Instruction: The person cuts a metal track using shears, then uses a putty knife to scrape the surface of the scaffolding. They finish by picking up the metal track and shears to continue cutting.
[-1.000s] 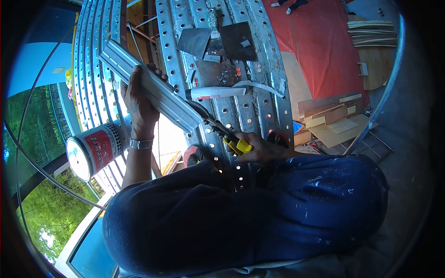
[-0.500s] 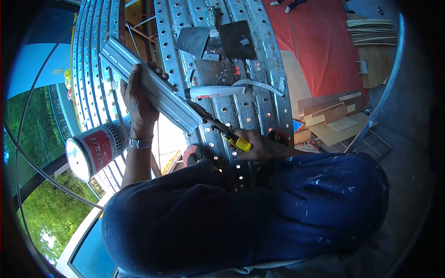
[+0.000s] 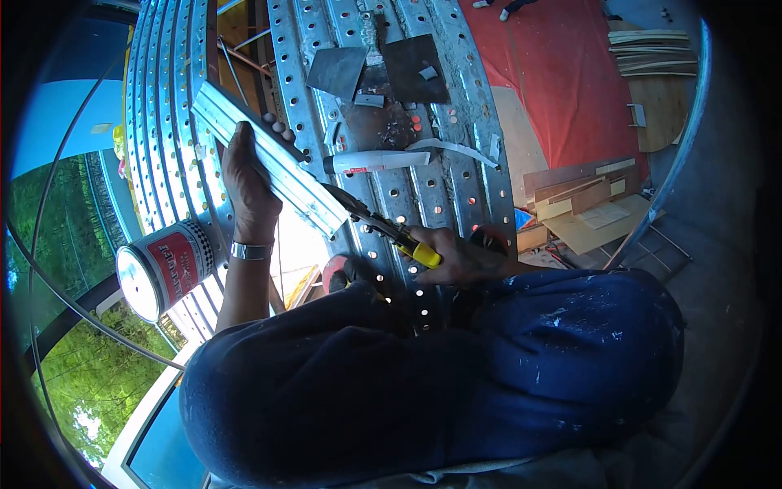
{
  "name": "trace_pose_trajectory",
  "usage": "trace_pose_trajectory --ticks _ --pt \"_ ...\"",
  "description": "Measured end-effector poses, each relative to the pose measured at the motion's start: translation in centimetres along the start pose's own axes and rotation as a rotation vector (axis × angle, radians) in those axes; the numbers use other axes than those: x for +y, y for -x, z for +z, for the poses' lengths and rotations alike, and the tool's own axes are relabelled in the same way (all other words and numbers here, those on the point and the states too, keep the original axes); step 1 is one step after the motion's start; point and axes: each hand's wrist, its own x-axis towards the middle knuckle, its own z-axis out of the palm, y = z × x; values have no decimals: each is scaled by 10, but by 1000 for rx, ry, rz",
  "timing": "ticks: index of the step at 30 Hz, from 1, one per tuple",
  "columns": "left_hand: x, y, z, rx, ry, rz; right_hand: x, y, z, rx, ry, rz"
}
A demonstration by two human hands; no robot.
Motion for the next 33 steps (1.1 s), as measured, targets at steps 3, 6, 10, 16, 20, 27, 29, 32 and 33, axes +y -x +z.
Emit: trace_pose_trajectory --ticks 3,6,10,16,20,27,29,32,33 --pt "2 -2 -2 -6 -38 14 0 1 0 12 -32 -8" --pt "3 -1 0 9 -68 27 -4 2 -1 11 -53 -20" --pt "5 0 2 7 -70 10 -7 3 -1 10 -62 10" --pt "5 1 6 5 -63 7 -4 4 -3 -13 -2 -3" --pt "1 2 6 6 -116 15 -1 1 -3 -12 -15 19" --pt "-12 1 1 36 -142 41 16 -3 7 73 2 17" --pt "-13 3 6 65 -194 39 16 -2 13 122 2 -8" --pt "-13 6 13 94 -282 40 15 -3 19 168 -37 -64" --pt "-14 6 14 101 -311 52 15 -4 21 163 -48 -64"
